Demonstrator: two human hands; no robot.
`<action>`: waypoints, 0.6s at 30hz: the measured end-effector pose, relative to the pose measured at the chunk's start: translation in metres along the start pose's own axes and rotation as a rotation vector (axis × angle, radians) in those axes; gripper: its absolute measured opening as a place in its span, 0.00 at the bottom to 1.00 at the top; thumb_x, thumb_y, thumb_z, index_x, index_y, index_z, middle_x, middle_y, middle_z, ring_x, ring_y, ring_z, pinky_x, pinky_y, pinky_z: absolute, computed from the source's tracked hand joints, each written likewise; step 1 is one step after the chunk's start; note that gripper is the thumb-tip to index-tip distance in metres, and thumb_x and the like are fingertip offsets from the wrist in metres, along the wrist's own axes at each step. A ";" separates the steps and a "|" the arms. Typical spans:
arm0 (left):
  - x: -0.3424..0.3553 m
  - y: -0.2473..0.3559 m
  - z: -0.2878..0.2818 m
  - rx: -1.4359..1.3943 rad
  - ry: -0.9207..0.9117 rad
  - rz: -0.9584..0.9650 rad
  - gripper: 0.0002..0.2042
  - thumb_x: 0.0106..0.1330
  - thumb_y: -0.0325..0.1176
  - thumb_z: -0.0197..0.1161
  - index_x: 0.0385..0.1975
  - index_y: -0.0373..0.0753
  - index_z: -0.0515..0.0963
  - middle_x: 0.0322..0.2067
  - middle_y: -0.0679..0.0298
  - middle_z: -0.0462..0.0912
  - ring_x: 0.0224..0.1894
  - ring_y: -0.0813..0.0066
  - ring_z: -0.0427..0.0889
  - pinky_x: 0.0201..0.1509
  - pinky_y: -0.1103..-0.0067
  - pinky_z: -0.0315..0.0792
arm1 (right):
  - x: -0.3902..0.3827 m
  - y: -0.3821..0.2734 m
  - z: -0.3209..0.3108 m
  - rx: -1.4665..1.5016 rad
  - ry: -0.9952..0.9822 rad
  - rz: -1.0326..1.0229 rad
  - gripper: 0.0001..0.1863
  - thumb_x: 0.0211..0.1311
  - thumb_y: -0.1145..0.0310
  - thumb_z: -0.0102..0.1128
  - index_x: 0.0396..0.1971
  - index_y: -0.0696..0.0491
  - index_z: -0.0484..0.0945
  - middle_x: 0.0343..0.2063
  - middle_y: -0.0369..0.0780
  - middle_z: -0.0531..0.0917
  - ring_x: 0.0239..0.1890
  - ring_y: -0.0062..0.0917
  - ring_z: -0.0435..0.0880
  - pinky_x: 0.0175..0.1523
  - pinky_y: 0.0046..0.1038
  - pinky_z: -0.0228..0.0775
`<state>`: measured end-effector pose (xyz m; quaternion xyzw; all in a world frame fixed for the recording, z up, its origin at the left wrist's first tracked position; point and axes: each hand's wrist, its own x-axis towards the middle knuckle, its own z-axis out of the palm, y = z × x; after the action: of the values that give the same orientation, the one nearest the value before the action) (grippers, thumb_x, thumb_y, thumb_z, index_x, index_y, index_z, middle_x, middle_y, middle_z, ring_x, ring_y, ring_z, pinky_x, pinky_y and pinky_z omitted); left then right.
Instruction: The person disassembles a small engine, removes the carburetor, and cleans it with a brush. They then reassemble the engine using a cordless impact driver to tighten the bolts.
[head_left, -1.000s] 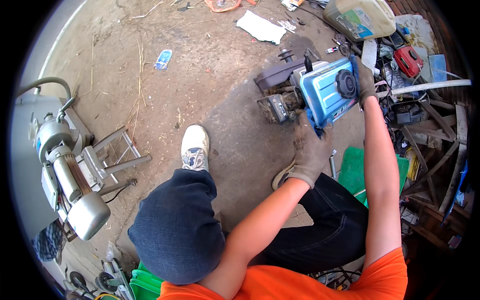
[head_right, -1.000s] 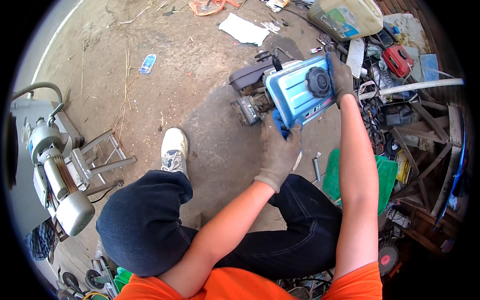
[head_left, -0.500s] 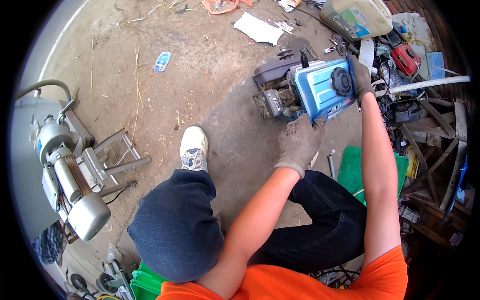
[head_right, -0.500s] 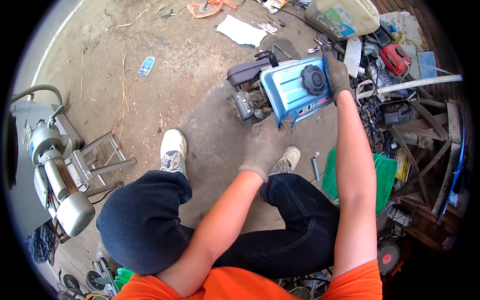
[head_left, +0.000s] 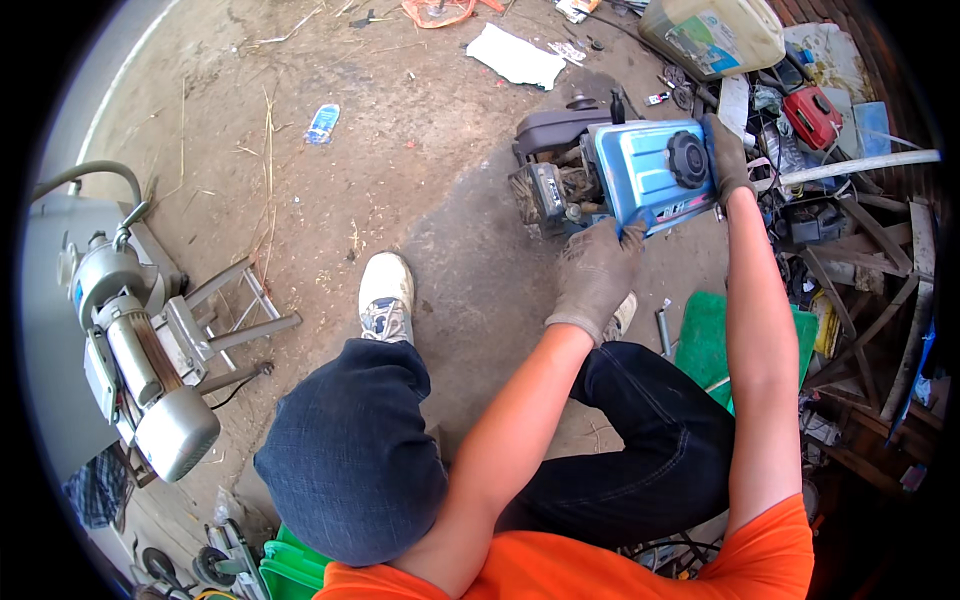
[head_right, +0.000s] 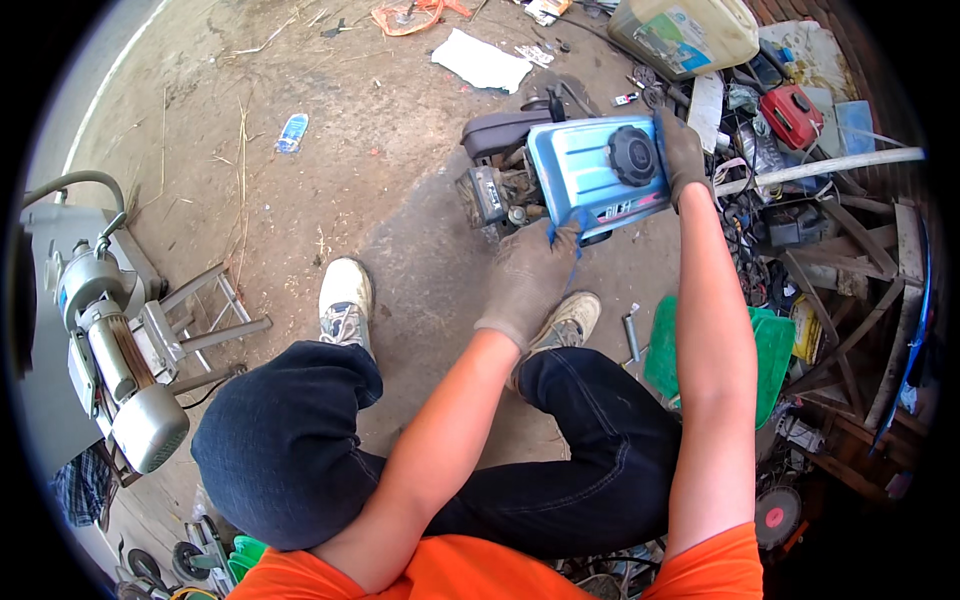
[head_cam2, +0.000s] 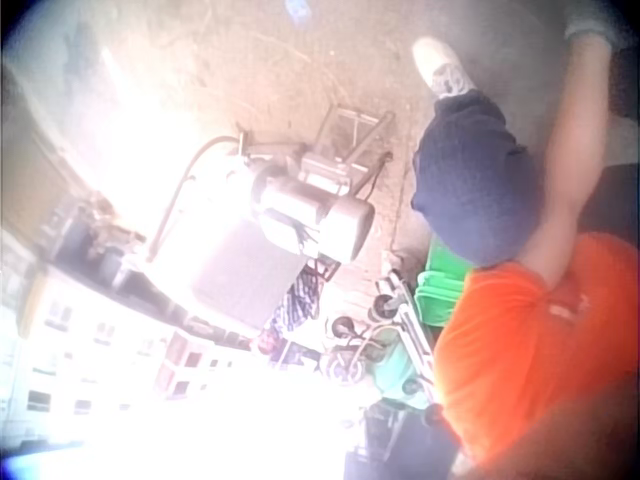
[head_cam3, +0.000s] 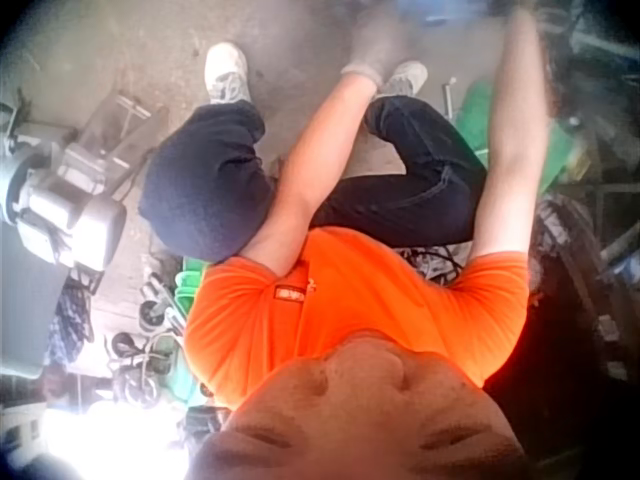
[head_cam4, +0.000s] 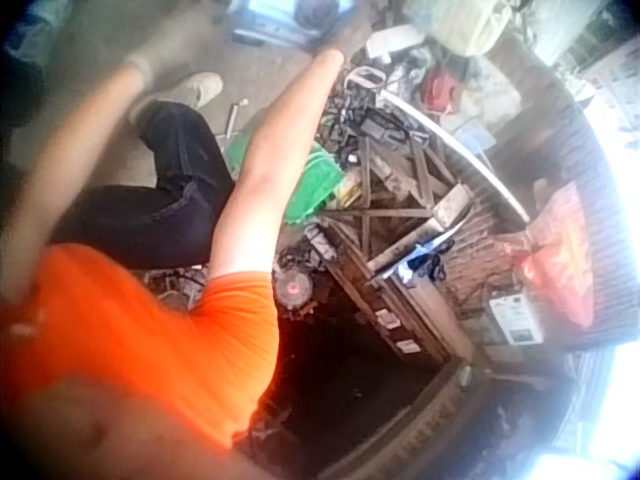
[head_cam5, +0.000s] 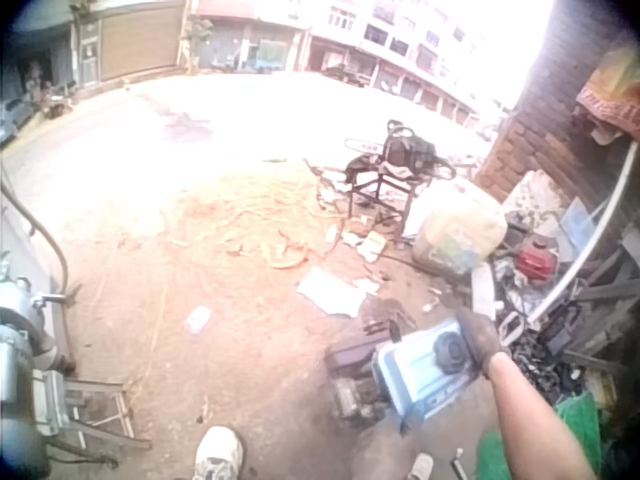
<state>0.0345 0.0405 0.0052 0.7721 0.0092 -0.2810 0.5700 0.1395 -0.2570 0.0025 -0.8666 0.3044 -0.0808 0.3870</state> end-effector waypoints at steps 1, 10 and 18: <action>0.001 0.000 0.000 -0.003 -0.002 0.009 0.24 0.74 0.52 0.51 0.34 0.35 0.82 0.31 0.50 0.85 0.41 0.47 0.84 0.46 0.59 0.74 | 0.003 0.002 -0.001 -0.013 0.010 0.017 0.36 0.59 0.40 0.54 0.40 0.65 0.82 0.35 0.47 0.84 0.40 0.34 0.79 0.52 0.34 0.68; 0.004 -0.005 0.007 0.027 -0.012 -0.002 0.23 0.73 0.52 0.51 0.35 0.36 0.82 0.32 0.50 0.85 0.41 0.47 0.84 0.45 0.58 0.74 | 0.007 0.009 -0.006 -0.185 0.043 0.054 0.36 0.58 0.41 0.53 0.39 0.65 0.81 0.37 0.56 0.83 0.42 0.44 0.80 0.53 0.38 0.67; 0.002 0.000 0.009 0.006 0.007 -0.011 0.22 0.73 0.50 0.52 0.38 0.35 0.81 0.33 0.46 0.84 0.41 0.44 0.83 0.46 0.57 0.74 | 0.005 0.014 -0.016 -0.229 0.050 -0.002 0.37 0.59 0.40 0.51 0.41 0.66 0.81 0.41 0.59 0.83 0.47 0.49 0.81 0.56 0.40 0.66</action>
<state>0.0328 0.0316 0.0029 0.7746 0.0145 -0.2816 0.5661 0.1312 -0.2771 0.0025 -0.9031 0.3206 -0.0675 0.2776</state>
